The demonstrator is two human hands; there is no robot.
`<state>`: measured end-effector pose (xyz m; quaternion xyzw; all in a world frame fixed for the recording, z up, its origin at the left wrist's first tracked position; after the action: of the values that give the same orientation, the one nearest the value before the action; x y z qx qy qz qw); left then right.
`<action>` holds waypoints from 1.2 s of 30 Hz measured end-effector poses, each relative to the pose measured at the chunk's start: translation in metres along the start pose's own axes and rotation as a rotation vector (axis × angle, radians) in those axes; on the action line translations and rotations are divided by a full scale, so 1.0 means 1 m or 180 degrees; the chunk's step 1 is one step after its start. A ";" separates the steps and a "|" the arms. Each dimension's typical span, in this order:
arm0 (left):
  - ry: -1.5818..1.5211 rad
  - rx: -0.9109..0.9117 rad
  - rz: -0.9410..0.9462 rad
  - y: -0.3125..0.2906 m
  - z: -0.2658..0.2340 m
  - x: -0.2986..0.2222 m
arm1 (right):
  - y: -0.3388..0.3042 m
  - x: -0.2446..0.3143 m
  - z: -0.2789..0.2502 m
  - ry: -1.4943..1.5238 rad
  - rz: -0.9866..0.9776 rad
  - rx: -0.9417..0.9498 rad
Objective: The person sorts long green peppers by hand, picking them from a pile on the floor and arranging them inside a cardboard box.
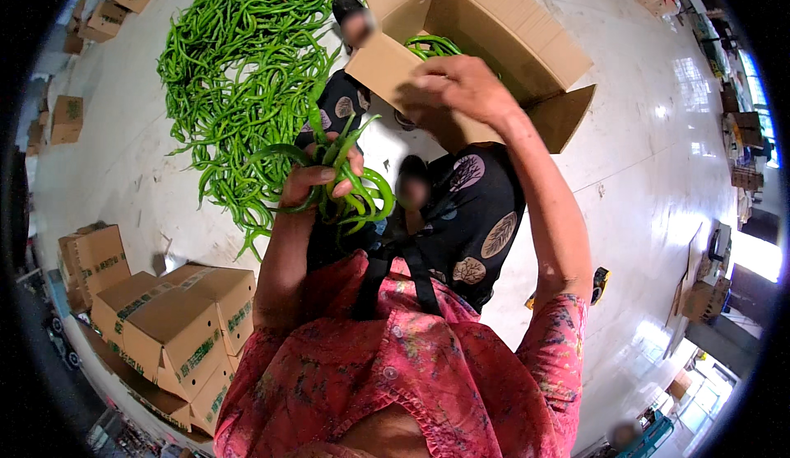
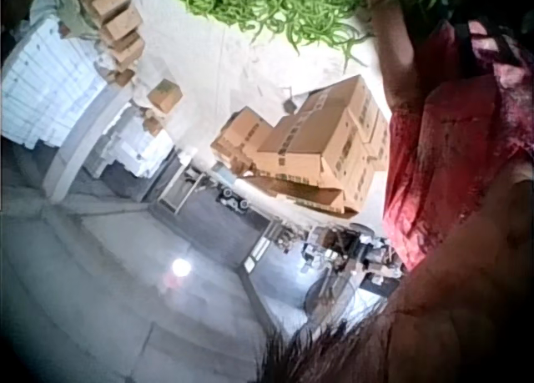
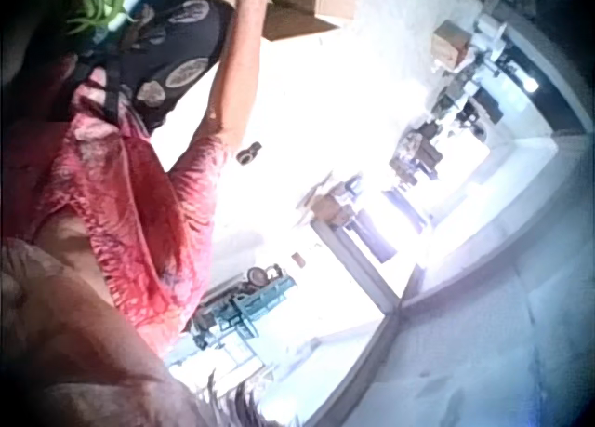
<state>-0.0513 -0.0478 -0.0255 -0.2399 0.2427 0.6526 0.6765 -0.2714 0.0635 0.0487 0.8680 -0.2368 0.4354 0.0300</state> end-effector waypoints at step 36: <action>-0.0530 0.0089 0.0496 -0.001 0.003 -0.002 | 0.020 -0.001 -0.006 0.3788 0.0279 -0.1643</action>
<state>-0.0500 -0.0470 -0.0216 -0.1557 0.2126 0.7175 0.6448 -0.2853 0.0474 0.0485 0.4329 -0.3120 0.7718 0.3459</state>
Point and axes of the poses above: each hand's wrist, its own y-axis towards the middle knuckle, its own z-axis out of the palm, x = y × z, the point moved 6 cm from there along y, towards the middle knuckle, and after that the axes turned 1 degree about x, right-handed, at the moved point
